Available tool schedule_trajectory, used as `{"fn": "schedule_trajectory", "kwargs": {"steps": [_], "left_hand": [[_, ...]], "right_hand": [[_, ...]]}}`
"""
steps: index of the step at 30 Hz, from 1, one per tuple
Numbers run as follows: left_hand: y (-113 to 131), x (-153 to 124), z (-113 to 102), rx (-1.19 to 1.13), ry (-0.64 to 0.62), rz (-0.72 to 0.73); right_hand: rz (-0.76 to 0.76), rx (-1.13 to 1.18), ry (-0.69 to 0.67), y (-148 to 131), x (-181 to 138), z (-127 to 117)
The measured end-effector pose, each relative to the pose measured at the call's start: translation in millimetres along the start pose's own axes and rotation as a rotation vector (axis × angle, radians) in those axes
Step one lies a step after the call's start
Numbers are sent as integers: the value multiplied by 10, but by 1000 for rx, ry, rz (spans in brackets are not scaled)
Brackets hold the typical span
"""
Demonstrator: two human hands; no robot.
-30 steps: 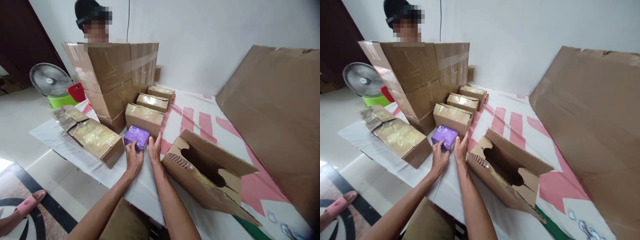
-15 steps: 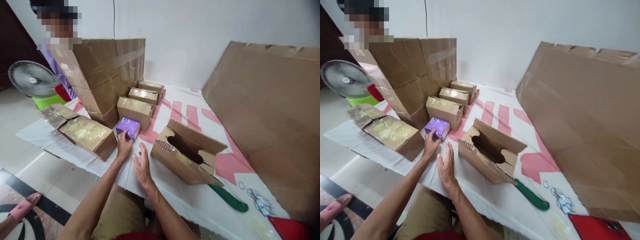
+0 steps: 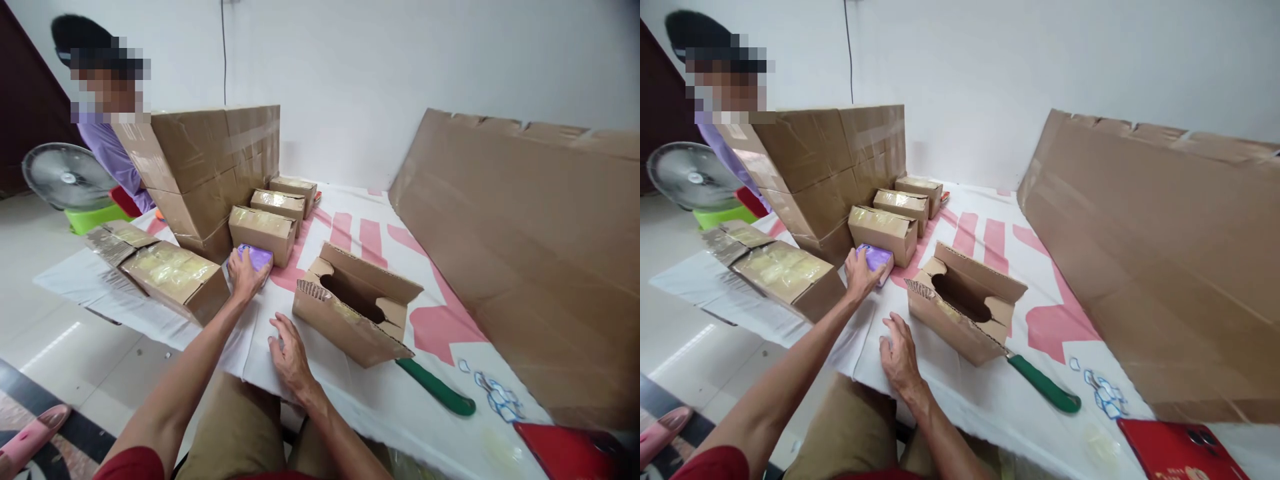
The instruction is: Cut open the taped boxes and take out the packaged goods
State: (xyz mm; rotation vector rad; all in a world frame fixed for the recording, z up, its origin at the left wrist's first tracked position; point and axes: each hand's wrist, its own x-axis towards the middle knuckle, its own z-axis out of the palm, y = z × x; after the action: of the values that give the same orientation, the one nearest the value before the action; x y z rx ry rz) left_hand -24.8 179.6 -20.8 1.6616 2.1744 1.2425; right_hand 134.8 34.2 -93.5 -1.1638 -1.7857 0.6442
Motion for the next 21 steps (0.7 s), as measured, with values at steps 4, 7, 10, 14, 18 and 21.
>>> {"fn": "schedule_trajectory", "kwargs": {"steps": [4, 7, 10, 14, 18, 21], "left_hand": [[189, 351, 36, 246, -140, -137], [209, 378, 35, 280, -142, -191], [143, 237, -3, 288, -105, -204], [36, -13, 60, 45, 135, -121], [-8, -261, 330, -170, 135, -140], [-59, -431, 486, -211, 67, -190]], "right_hand": [[-20, -22, 39, 193, 9, 109], [-10, 11, 48, 231, -4, 125], [6, 27, 26, 221, -19, 114], [-8, 16, -11, 187, -26, 107], [-34, 16, -44, 148, -20, 89], [-57, 17, -52, 127, -24, 67]]}}
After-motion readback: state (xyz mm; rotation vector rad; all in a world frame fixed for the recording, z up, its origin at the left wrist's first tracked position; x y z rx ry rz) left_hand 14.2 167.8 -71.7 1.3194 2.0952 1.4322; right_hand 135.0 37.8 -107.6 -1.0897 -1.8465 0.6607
